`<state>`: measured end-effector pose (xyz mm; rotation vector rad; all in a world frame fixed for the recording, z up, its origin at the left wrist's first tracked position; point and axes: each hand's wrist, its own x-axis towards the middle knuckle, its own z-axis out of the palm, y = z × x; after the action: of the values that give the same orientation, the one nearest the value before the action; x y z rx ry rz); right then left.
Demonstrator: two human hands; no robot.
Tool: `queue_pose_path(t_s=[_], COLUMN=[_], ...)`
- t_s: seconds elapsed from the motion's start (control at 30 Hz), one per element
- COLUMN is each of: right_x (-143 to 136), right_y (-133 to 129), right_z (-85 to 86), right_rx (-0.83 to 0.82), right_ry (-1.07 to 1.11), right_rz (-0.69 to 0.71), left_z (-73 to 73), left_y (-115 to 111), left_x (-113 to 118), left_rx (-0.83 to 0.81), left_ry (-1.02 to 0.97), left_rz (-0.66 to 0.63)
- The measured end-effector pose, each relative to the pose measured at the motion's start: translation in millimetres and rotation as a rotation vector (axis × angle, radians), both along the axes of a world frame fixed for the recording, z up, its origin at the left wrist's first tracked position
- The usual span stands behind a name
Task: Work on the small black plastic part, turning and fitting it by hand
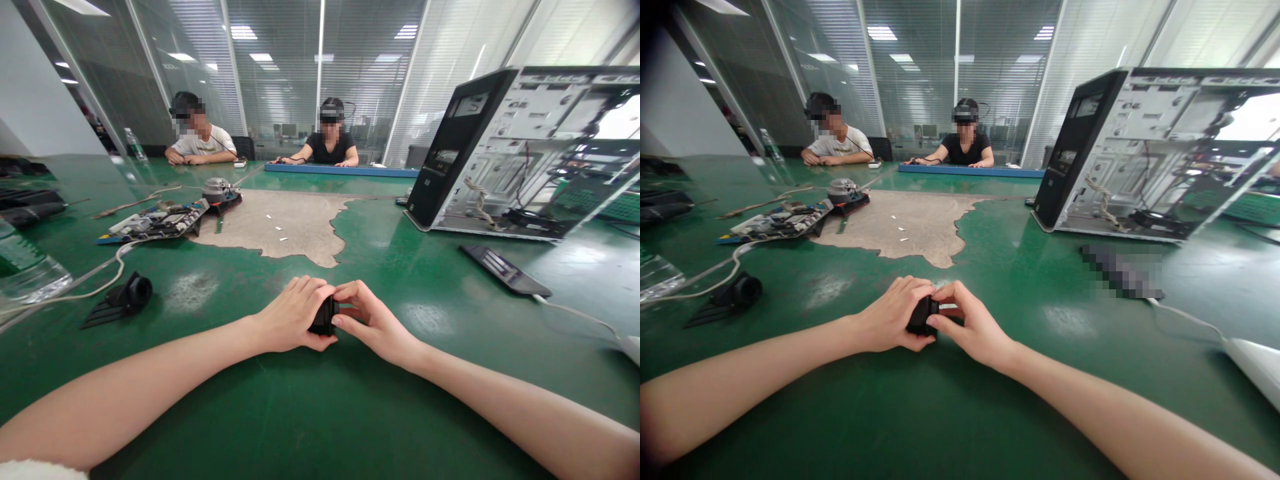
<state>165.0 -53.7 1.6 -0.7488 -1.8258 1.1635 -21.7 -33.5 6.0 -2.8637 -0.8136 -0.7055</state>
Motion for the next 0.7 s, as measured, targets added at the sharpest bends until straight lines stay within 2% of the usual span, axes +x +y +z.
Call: queue_pose_path(t_s=[0.13, 0.37, 0.7], right_x=[0.4, 2.4, -0.4], right_y=[-0.2, -1.1, -0.1], right_z=[-0.1, -1.3, 2.0], right_rx=[-0.055, 0.07, -0.025], right_ry=[-0.042, -0.033, -0.034], right_rz=[0.007, 0.02, -0.021], left_z=[-0.3, -0.6, 0.5], left_y=[0.6, 0.4, 0.5], left_x=[-0.4, 0.2, -0.2], left_rx=[-0.014, 0.006, -0.018], left_ry=[-0.006, 0.0, -0.002], left_rz=[-0.004, 0.003, 0.0])
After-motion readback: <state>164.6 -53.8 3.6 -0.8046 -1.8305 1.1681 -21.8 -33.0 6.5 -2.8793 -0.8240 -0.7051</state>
